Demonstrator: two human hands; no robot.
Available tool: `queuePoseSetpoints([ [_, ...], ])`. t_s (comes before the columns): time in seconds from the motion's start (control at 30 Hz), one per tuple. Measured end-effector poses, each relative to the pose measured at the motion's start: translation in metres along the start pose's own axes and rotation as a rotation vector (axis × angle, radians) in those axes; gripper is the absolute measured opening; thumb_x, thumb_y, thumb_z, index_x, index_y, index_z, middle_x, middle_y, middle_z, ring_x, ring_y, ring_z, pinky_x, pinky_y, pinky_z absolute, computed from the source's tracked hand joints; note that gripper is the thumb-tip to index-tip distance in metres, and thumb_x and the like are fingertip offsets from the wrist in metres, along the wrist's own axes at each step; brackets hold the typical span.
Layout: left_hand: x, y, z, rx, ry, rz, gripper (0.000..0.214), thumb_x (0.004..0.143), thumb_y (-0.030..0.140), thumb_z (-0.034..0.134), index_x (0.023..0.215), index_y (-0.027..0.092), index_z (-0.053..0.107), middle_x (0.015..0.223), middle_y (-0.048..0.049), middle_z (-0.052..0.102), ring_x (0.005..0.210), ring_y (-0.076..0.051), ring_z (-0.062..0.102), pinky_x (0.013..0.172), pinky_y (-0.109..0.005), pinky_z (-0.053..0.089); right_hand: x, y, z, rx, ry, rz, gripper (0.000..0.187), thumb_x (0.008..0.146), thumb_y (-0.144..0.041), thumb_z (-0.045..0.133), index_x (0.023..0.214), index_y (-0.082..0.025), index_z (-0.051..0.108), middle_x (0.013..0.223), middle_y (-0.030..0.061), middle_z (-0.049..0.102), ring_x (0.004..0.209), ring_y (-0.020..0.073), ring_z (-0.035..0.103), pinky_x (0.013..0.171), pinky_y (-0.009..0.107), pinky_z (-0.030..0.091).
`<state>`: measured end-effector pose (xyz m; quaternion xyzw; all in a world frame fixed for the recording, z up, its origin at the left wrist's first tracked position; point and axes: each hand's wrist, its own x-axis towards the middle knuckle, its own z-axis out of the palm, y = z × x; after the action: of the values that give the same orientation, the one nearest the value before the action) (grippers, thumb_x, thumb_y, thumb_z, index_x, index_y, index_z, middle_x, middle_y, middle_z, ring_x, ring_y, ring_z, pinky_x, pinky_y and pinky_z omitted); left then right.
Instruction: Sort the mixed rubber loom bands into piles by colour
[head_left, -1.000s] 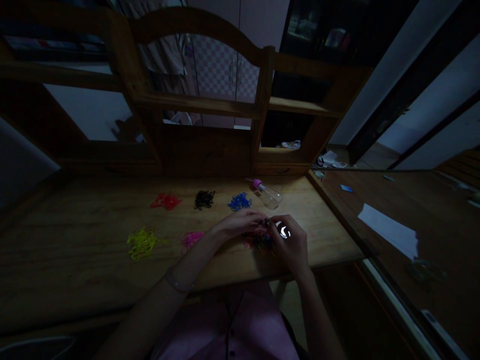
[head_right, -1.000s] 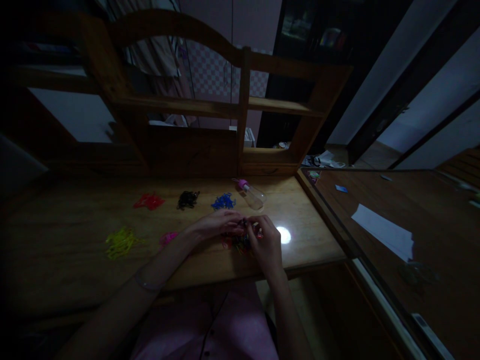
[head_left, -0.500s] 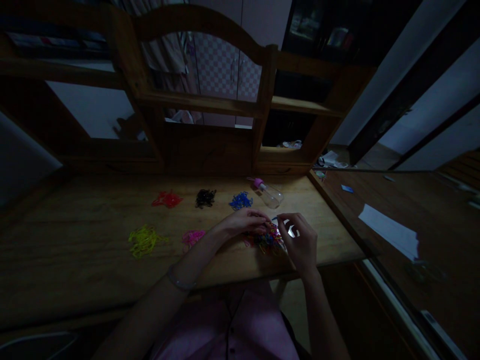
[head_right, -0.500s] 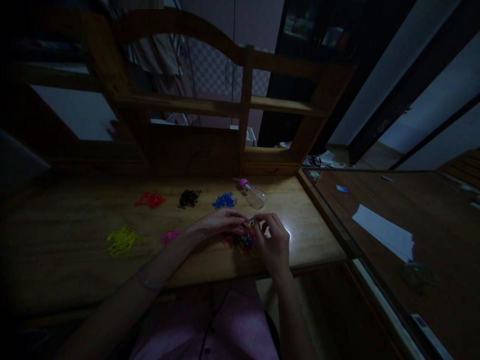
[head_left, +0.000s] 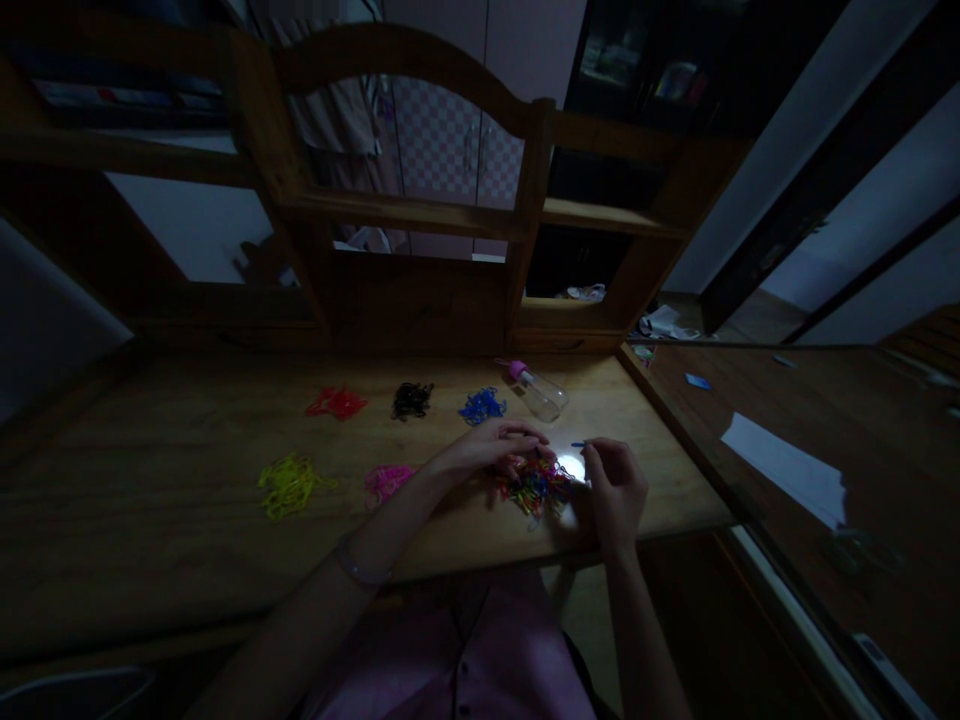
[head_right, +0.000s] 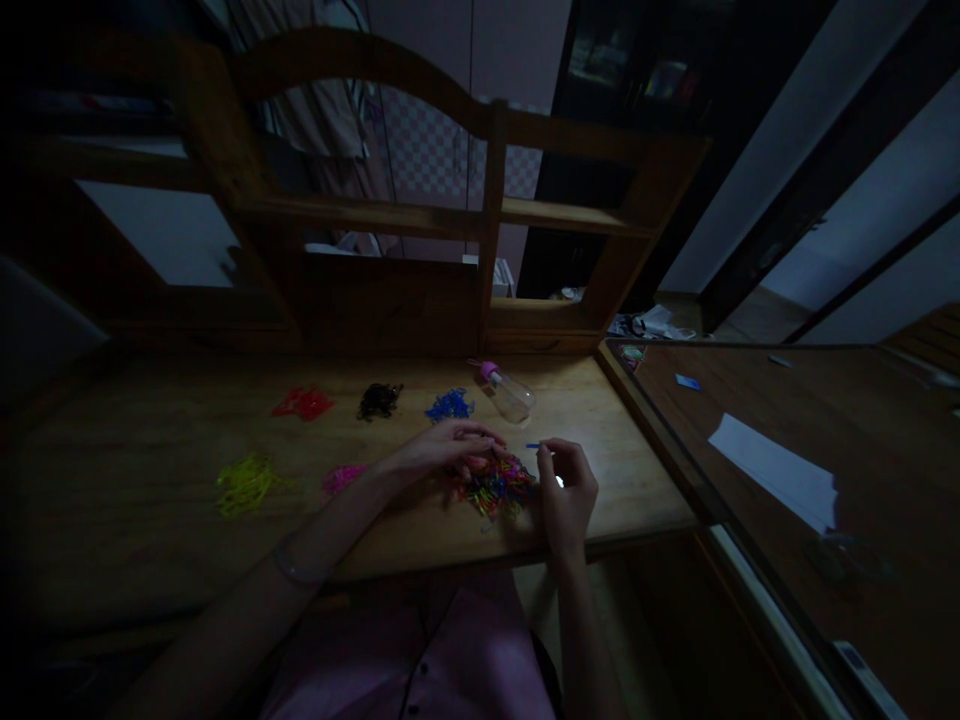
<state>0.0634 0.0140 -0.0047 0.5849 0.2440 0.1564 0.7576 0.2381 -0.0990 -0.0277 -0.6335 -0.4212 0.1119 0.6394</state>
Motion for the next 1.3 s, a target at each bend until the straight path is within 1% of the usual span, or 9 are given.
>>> queuePoseSetpoints([
  [0.17,0.005,0.005,-0.010,0.080,0.138,0.142,0.030,0.089,0.038,0.057,0.104,0.012,0.060,0.105,-0.0165,0.070,0.083,-0.018,0.069,0.049,-0.019,0.046,-0.002,0.004,0.000,0.003,-0.053,0.007,0.016,0.086,-0.034,0.063,0.087,-0.018,0.061,0.080,0.0013,0.061,0.071,0.0143,0.056,0.063,0.024,0.043],
  [0.37,-0.022,0.027,-0.062,1.049,0.679,0.186,0.024,0.093,0.027,0.045,0.092,0.017,0.066,0.091,-0.0089,0.070,0.086,-0.018,0.064,0.074,-0.028,0.047,0.000,0.007,0.001,-0.003,-0.084,0.025,0.018,0.085,-0.035,0.064,0.084,-0.018,0.059,0.077,0.0003,0.059,0.069,0.0144,0.055,0.063,0.024,0.043],
  [0.53,-0.048,0.028,-0.115,1.199,0.693,0.103,0.017,0.085,0.019,0.053,0.086,0.018,0.070,0.085,-0.0073,0.070,0.083,-0.020,0.063,0.077,-0.029,0.045,-0.001,0.008,0.000,-0.009,-0.116,0.024,0.017,0.086,-0.036,0.064,0.085,-0.019,0.059,0.076,0.0000,0.059,0.069,0.0145,0.055,0.062,0.025,0.042],
  [0.63,-0.055,0.029,-0.132,1.257,0.702,0.093,0.015,0.083,0.020,0.056,0.090,0.019,0.070,0.093,-0.0077,0.069,0.090,-0.021,0.062,0.082,-0.030,0.044,-0.002,0.007,0.000,-0.013,-0.126,0.027,0.017,0.086,-0.036,0.064,0.085,-0.019,0.059,0.075,-0.0002,0.059,0.068,0.0145,0.055,0.062,0.025,0.042],
  [0.73,-0.057,0.034,-0.122,1.308,0.727,0.114,0.016,0.084,0.023,0.057,0.094,0.018,0.069,0.099,-0.0088,0.067,0.097,-0.023,0.060,0.088,-0.034,0.042,-0.003,0.007,0.000,-0.014,-0.121,0.031,0.018,0.086,-0.036,0.064,0.085,-0.019,0.059,0.077,0.0003,0.059,0.069,0.0147,0.056,0.063,0.025,0.043],
  [0.83,-0.055,0.038,-0.085,1.307,0.659,0.240,0.020,0.089,0.028,0.053,0.102,0.020,0.065,0.104,-0.0076,0.065,0.098,-0.022,0.059,0.088,-0.034,0.043,-0.003,0.007,0.000,-0.010,-0.118,0.038,0.019,0.086,-0.037,0.064,0.084,-0.019,0.059,0.077,0.0007,0.060,0.070,0.0150,0.056,0.064,0.025,0.043],
  [0.93,-0.053,0.029,-0.041,1.234,0.319,0.345,0.021,0.092,0.025,0.049,0.109,0.024,0.062,0.110,-0.0047,0.063,0.100,-0.019,0.059,0.087,-0.031,0.044,-0.002,0.007,0.001,-0.013,-0.119,0.041,0.018,0.086,-0.037,0.064,0.085,-0.019,0.059,0.078,0.0005,0.060,0.071,0.0150,0.057,0.064,0.025,0.044],
  [1.0,-0.051,0.017,-0.021,1.238,0.206,0.311,0.019,0.091,0.020,0.048,0.104,0.024,0.062,0.107,-0.0041,0.062,0.096,-0.019,0.059,0.081,-0.029,0.044,-0.002,0.007,0.001,-0.020,-0.120,0.035,0.017,0.086,-0.036,0.063,0.085,-0.019,0.059,0.078,0.0003,0.060,0.071,0.0149,0.057,0.064,0.025,0.044],
  [1.3,-0.043,-0.009,-0.013,1.168,0.191,0.235,0.014,0.088,0.018,0.050,0.100,0.022,0.055,0.107,-0.0058,0.055,0.101,-0.021,0.052,0.087,-0.031,0.043,-0.001,0.004,0.001,-0.037,-0.127,0.017,0.015,0.087,-0.034,0.062,0.085,-0.019,0.060,0.078,0.0005,0.060,0.071,0.0153,0.057,0.065,0.026,0.044],
])
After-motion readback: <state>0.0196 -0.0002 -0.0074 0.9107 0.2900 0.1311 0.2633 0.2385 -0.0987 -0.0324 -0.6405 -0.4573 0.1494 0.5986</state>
